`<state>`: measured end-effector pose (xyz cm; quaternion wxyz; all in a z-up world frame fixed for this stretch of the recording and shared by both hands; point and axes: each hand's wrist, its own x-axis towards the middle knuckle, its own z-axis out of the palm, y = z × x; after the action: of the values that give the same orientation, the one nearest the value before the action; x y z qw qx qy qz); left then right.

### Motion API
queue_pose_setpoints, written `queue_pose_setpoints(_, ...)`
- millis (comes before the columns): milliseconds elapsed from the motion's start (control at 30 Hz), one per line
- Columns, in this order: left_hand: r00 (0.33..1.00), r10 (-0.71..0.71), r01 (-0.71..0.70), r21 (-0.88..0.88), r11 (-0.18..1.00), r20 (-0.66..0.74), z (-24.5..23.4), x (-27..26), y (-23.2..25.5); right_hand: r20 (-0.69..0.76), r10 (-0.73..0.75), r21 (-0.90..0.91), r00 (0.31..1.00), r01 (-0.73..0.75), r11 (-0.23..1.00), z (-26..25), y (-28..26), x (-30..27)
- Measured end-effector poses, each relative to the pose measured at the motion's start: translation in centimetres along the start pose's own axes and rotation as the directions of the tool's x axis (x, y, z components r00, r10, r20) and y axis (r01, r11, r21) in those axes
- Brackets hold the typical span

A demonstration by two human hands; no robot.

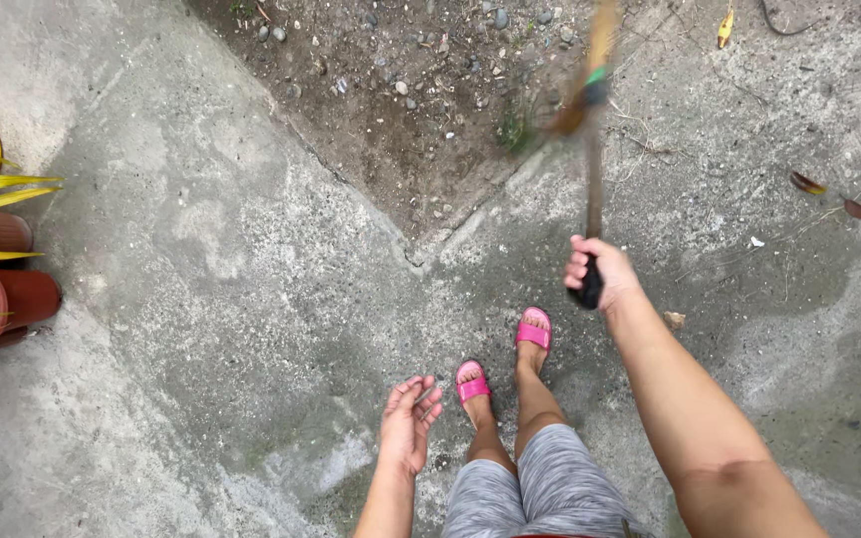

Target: The person sweeps a concrete outdoor area using a broom, moving leaves and debris across the ground.

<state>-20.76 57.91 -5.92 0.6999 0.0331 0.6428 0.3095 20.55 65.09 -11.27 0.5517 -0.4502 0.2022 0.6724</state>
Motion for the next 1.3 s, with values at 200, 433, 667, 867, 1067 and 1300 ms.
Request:
queue_pose_setpoints(200,0.995,-0.083,0.084,-0.011,0.996,0.056,5.1,0.8,-1.4,-0.027,-0.145,-0.211,0.989,0.136,0.968,2.2,1.8,-7.8)
queue_pose_setpoints(433,0.991,-0.059,0.053,0.058,0.997,0.119,9.5,1.9,0.6,0.063,0.375,-0.084,0.925,-0.37,0.925,0.1,9.0,-12.2)
queue_pose_setpoints(667,0.994,-0.062,0.053,0.107,0.993,0.089,10.9,1.8,1.6,0.096,0.548,0.165,0.831,-0.556,0.815,-8.1,3.9,-9.0)
queue_pose_setpoints(867,0.992,-0.095,0.082,0.15,0.985,0.082,10.6,2.2,0.8,-0.12,0.119,-0.038,0.986,-0.124,0.992,-14.6,-10.7,-7.4)
queue_pose_setpoints(1067,0.989,-0.108,0.084,0.216,0.973,0.1,12.3,2.2,0.3,-0.42,-0.103,-0.352,0.902,-0.057,0.934,-7.5,-6.5,-6.9)
queue_pose_setpoints(1300,0.985,-0.127,0.103,0.192,0.976,0.12,14.1,2.9,0.3,-0.023,0.218,-0.111,0.976,-0.219,0.969,-7.5,2.9,-14.5)
